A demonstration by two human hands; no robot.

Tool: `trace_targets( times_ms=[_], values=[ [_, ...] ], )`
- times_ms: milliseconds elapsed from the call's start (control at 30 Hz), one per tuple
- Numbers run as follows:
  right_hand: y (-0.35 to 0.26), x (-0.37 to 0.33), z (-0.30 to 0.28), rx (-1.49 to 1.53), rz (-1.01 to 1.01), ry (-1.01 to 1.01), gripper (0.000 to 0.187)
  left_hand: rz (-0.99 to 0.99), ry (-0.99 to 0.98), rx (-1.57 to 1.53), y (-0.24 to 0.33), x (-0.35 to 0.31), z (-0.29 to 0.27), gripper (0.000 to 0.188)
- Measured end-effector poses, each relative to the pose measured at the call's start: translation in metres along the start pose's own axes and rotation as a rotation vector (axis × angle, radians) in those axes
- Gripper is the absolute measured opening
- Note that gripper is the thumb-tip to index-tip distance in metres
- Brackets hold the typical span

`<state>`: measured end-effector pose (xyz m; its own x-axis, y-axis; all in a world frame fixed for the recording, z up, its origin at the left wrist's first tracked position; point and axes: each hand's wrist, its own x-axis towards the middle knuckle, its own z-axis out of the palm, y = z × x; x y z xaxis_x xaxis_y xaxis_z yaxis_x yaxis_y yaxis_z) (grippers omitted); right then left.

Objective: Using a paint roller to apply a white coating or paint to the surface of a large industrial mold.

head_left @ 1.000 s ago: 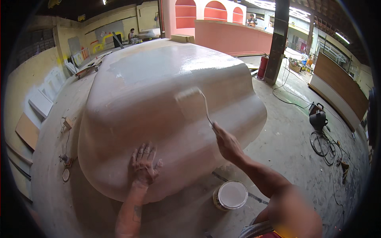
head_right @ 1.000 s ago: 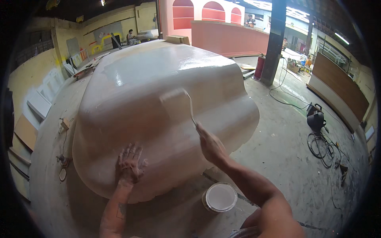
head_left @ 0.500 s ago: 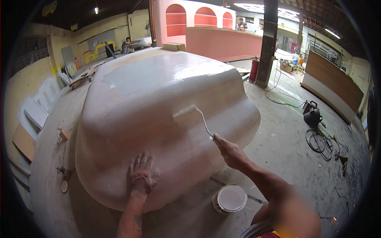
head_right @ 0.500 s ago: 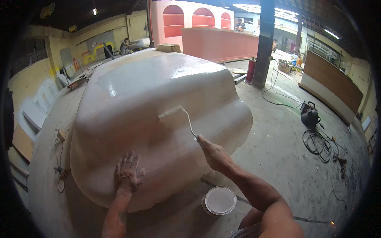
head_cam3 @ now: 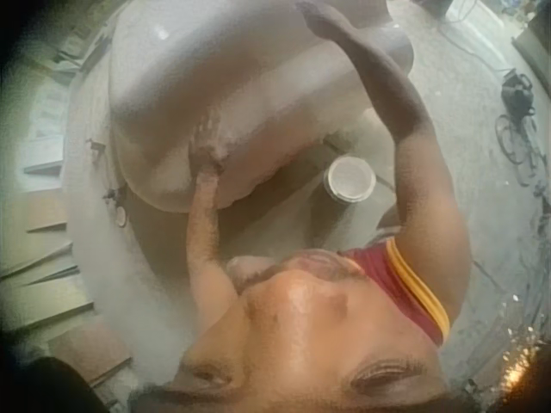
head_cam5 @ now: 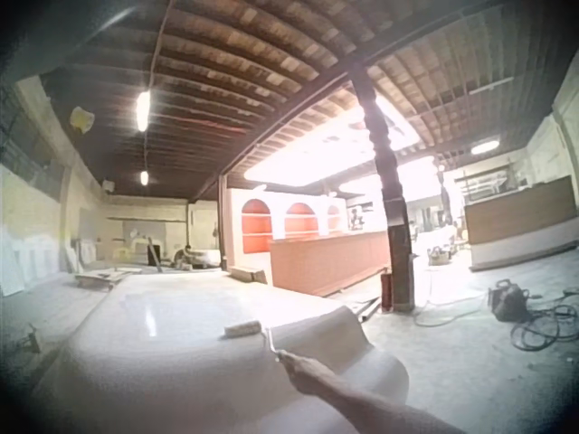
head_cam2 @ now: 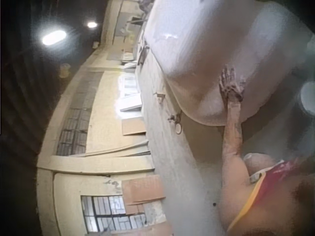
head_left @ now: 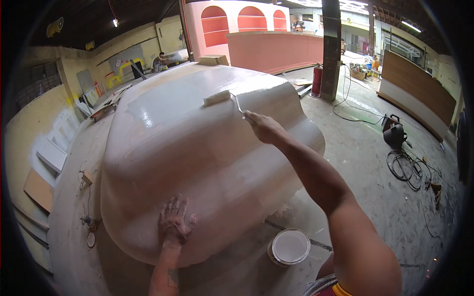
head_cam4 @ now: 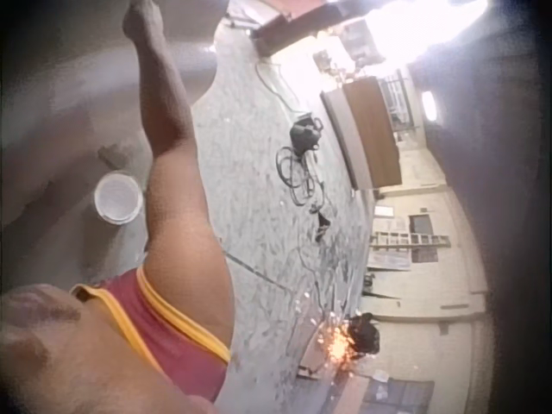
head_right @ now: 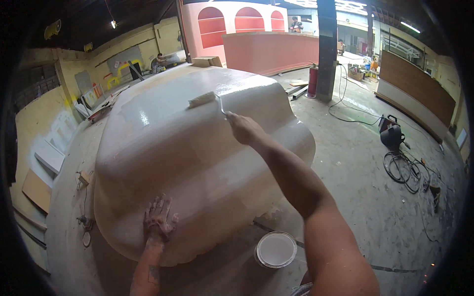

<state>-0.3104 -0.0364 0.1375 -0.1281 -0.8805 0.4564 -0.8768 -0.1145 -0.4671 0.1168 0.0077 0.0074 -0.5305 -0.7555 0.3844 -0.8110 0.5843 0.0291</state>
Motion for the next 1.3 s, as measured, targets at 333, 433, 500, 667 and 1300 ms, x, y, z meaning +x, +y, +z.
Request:
trace_targets(
  times_ms=[333,433,500,667,1300],
  values=[
    [0.055,-0.232,0.005,0.162,0.159,-0.036,0.043,0.000,0.045,0.049,0.003,-0.003,0.005,0.066],
    [0.068,-0.181,0.012,0.153,0.103,0.141,0.043,-0.006,0.037,0.043,0.003,-0.001,0.004,0.066],
    [0.065,-0.120,0.010,0.144,0.039,0.202,0.043,-0.008,0.046,0.045,0.003,-0.003,0.002,0.065],
    [0.057,0.016,-0.035,-0.016,0.038,0.076,0.042,-0.017,-0.018,0.005,0.011,0.005,-0.006,0.065],
    [0.142,-0.080,-0.029,0.124,0.035,0.253,0.046,-0.025,0.046,0.084,0.013,0.001,-0.001,0.066]
  ],
)
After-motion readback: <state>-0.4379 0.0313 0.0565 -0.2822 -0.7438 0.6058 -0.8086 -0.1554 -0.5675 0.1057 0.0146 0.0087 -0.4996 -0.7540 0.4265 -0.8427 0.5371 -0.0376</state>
